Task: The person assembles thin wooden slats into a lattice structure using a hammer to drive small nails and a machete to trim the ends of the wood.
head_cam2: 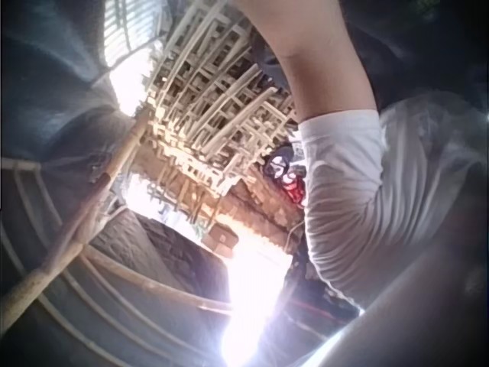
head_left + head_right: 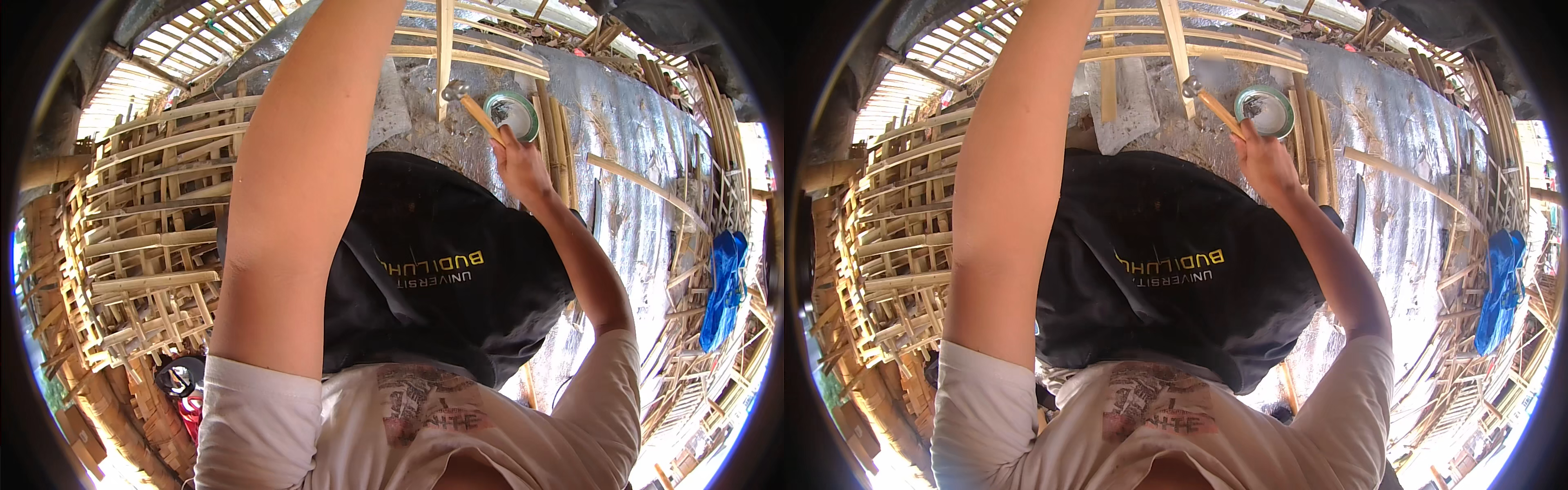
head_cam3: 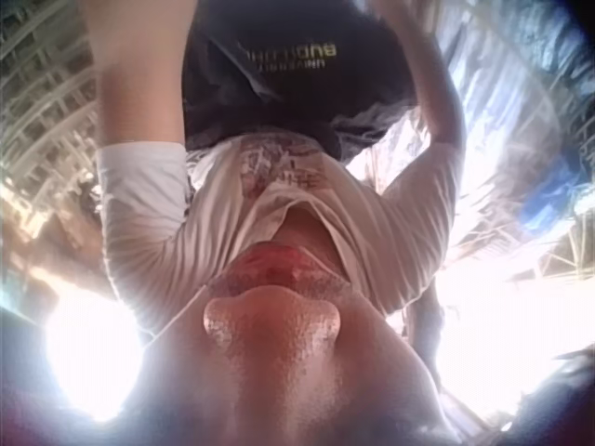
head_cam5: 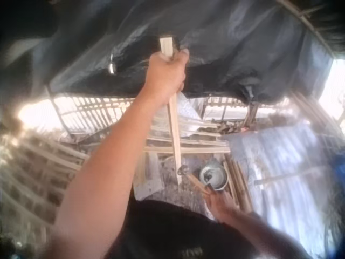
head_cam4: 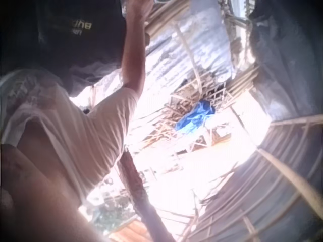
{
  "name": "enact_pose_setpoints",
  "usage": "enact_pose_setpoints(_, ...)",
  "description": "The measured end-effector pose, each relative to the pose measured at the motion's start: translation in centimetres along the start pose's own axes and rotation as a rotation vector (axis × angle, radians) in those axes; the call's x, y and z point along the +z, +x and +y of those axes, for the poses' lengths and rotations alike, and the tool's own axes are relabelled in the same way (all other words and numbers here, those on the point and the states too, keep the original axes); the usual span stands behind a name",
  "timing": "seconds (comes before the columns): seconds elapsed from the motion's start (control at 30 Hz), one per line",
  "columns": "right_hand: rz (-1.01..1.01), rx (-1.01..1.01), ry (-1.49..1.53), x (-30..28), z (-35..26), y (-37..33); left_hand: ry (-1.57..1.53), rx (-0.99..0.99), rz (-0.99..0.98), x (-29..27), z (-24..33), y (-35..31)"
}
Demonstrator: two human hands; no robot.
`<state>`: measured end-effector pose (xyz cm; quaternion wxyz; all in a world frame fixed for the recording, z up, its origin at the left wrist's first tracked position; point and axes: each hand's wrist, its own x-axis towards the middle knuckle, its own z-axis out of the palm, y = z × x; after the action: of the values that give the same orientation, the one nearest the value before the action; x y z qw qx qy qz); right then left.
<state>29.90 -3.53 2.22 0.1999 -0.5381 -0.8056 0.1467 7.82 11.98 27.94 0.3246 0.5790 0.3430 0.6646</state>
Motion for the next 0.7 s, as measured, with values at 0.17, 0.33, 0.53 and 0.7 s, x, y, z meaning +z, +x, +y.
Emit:
enact_pose_setpoints(0.17,-0.004,0.064,0.047,-1.4,-1.7,0.1,-0.081,-0.026,-0.002,0.0,-0.4,-0.2)
enact_pose_setpoints(0.33,0.010,0.026,0.057,-0.3,0.0,0.0,-0.141,-0.072,-0.024,-0.5,-0.7,0.0)
enact_pose_setpoints(0.53,-0.147,0.000,-0.082,0.3,0.6,0.3,-0.083,-0.066,0.081,-1.2,-0.9,0.5)
enact_pose_setpoints(0.7,0.015,-0.078,-0.091,0.0,1.5,-0.4,-0.074,-0.068,0.078,-1.5,-0.5,0.1)
